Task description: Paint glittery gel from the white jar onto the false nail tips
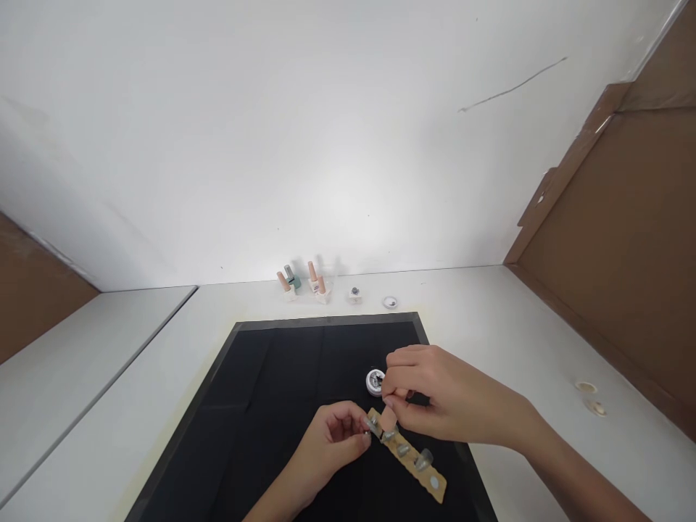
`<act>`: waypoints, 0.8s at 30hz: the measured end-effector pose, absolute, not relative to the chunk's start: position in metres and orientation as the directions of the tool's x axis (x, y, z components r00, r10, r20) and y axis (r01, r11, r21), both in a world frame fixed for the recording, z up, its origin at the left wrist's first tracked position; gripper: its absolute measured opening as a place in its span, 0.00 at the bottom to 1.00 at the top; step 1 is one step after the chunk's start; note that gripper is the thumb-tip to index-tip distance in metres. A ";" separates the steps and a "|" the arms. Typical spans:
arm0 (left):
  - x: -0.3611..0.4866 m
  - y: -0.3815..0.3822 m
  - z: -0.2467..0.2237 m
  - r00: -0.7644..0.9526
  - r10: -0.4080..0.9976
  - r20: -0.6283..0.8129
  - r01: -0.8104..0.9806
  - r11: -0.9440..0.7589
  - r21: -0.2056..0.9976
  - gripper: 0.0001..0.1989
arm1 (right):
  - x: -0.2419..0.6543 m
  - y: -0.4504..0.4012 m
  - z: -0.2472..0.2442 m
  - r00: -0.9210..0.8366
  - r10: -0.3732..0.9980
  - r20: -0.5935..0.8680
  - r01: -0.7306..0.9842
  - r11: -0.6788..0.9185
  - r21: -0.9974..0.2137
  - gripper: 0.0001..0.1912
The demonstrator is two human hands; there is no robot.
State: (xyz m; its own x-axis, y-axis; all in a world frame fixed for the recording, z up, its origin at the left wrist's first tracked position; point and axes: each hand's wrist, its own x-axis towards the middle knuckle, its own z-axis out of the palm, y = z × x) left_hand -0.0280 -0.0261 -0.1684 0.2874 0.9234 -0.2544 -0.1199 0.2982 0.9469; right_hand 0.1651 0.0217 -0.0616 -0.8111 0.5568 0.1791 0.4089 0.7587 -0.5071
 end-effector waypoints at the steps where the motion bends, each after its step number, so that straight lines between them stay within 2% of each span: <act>1: -0.028 -0.026 -0.169 0.288 0.923 -0.254 -0.121 0.298 0.947 0.15 | 0.165 0.021 -0.062 -0.814 0.553 0.178 0.405 0.760 -0.508 0.10; 24: -0.030 -0.026 -0.172 0.309 0.921 -0.238 -0.132 0.289 0.948 0.14 | 0.167 0.023 -0.061 -0.787 0.591 0.177 0.442 0.741 -0.505 0.10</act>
